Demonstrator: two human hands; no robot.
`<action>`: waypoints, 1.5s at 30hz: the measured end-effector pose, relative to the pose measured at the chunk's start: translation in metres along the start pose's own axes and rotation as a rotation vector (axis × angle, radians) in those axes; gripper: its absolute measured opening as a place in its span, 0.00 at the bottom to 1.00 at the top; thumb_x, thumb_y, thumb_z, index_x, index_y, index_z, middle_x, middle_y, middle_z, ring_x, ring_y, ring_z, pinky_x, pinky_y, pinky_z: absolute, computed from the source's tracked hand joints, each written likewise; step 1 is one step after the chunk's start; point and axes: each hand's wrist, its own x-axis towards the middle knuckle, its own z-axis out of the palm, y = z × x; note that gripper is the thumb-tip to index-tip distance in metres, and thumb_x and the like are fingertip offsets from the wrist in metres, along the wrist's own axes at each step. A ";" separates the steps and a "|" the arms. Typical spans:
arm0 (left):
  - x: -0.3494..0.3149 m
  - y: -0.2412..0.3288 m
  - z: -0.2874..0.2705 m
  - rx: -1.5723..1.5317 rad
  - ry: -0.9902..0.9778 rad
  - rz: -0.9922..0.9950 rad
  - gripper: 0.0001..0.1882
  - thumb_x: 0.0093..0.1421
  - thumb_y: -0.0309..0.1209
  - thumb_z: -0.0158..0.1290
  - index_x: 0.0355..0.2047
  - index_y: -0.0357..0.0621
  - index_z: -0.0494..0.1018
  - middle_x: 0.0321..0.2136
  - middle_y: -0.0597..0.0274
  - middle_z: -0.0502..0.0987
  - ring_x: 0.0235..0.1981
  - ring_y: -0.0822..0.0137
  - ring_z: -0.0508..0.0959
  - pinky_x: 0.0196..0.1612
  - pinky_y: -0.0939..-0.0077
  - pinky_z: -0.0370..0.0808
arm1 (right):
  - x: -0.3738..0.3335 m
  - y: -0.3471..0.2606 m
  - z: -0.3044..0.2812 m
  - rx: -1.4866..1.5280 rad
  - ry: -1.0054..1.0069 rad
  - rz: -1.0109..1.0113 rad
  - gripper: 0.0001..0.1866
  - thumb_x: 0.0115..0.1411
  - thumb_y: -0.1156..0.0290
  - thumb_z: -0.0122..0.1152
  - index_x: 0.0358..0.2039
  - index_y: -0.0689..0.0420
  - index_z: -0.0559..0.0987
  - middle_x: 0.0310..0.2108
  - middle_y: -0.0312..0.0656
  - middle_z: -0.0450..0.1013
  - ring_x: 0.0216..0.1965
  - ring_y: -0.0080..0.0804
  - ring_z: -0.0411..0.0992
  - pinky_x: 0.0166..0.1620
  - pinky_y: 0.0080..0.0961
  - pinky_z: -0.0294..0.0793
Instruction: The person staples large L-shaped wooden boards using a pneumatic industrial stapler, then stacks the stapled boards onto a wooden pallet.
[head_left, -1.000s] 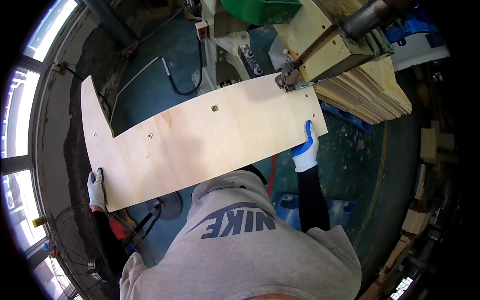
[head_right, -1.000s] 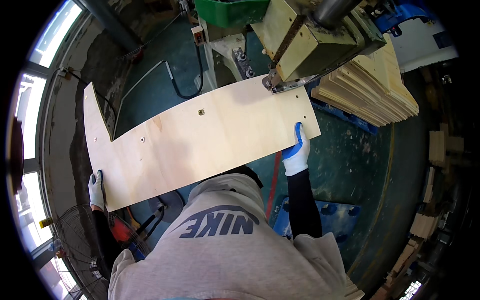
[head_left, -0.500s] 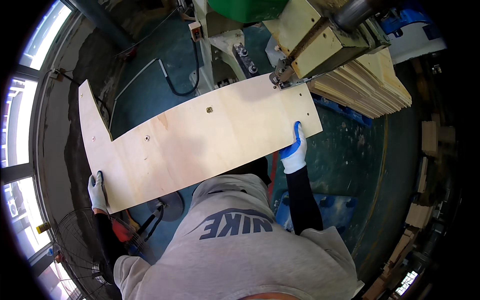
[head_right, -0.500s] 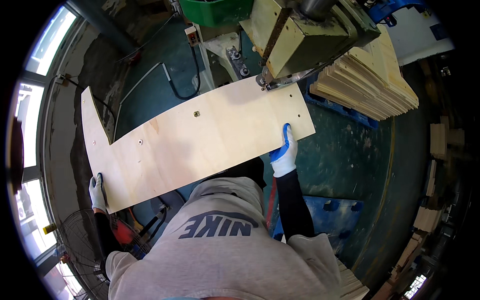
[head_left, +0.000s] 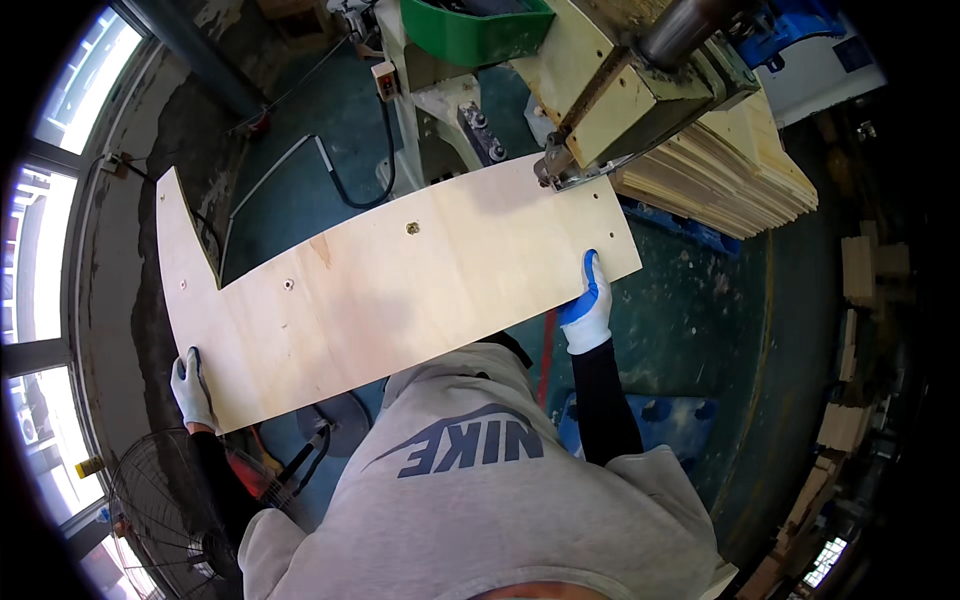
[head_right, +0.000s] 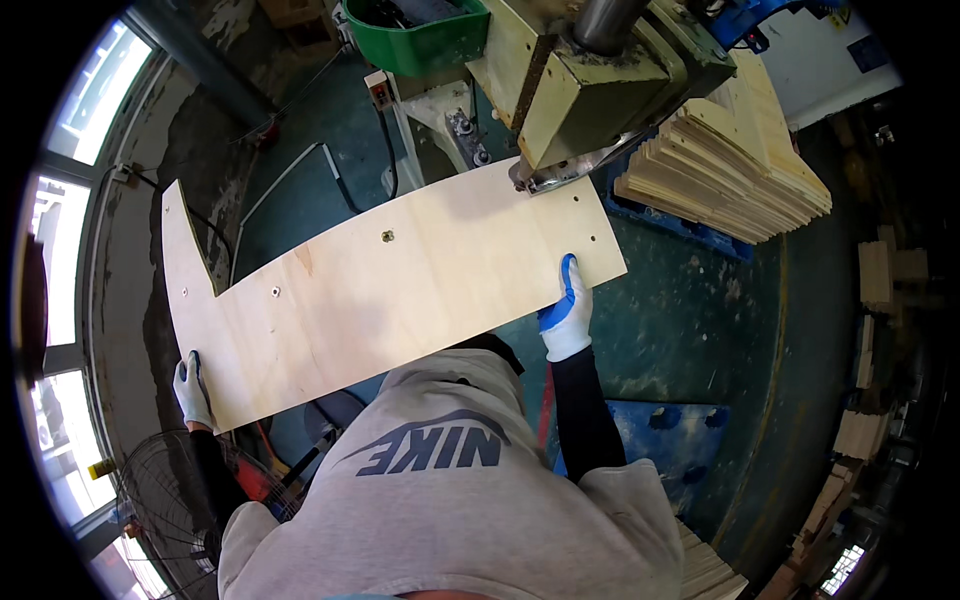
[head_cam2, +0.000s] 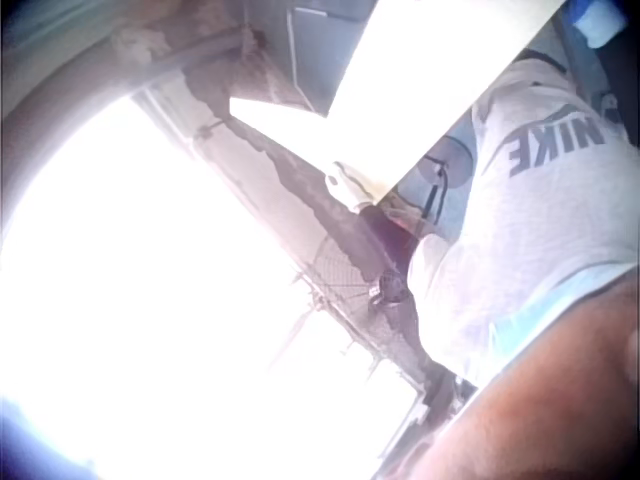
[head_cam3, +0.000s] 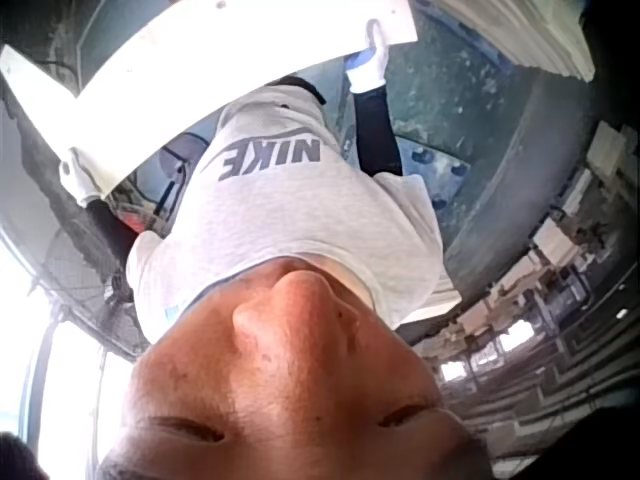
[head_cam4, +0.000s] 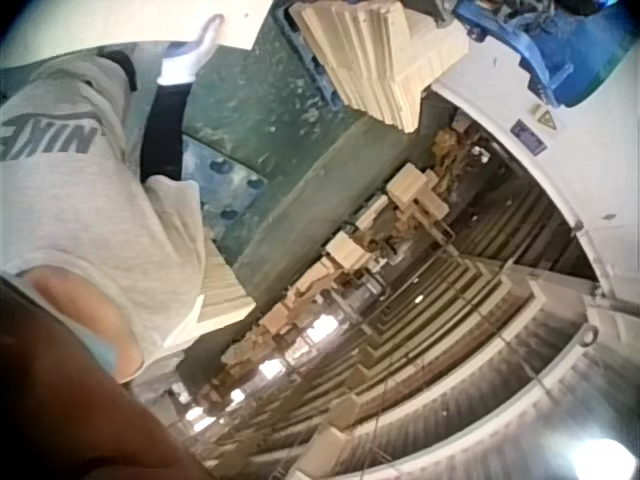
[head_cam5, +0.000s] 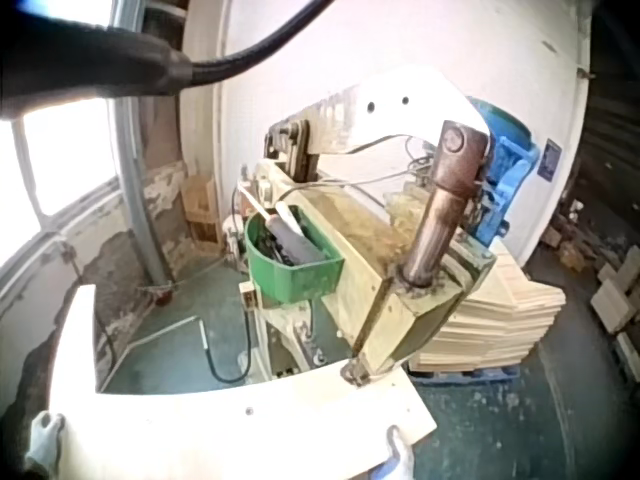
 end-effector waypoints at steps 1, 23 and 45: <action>-0.009 0.009 0.010 -0.012 0.093 0.000 0.18 0.68 0.39 0.56 0.42 0.32 0.76 0.35 0.66 0.77 0.35 0.75 0.72 0.40 0.77 0.71 | 0.002 -0.003 0.001 0.004 -0.003 0.022 0.27 0.74 0.55 0.48 0.66 0.58 0.66 0.62 0.42 0.70 0.61 0.36 0.70 0.63 0.38 0.69; -0.009 -0.053 -0.054 0.014 0.166 -0.089 0.18 0.70 0.42 0.56 0.38 0.36 0.77 0.31 0.72 0.75 0.31 0.77 0.69 0.36 0.80 0.68 | -0.001 0.049 0.038 -0.079 -0.026 0.058 0.25 0.73 0.56 0.50 0.65 0.56 0.66 0.61 0.41 0.70 0.61 0.35 0.71 0.61 0.40 0.73; 0.072 -0.020 -0.049 0.116 0.088 0.047 0.23 0.69 0.45 0.54 0.45 0.32 0.78 0.37 0.65 0.80 0.38 0.73 0.74 0.44 0.76 0.71 | -0.004 0.063 0.036 -0.121 0.059 0.060 0.26 0.70 0.53 0.57 0.60 0.57 0.71 0.54 0.39 0.74 0.51 0.28 0.77 0.47 0.28 0.80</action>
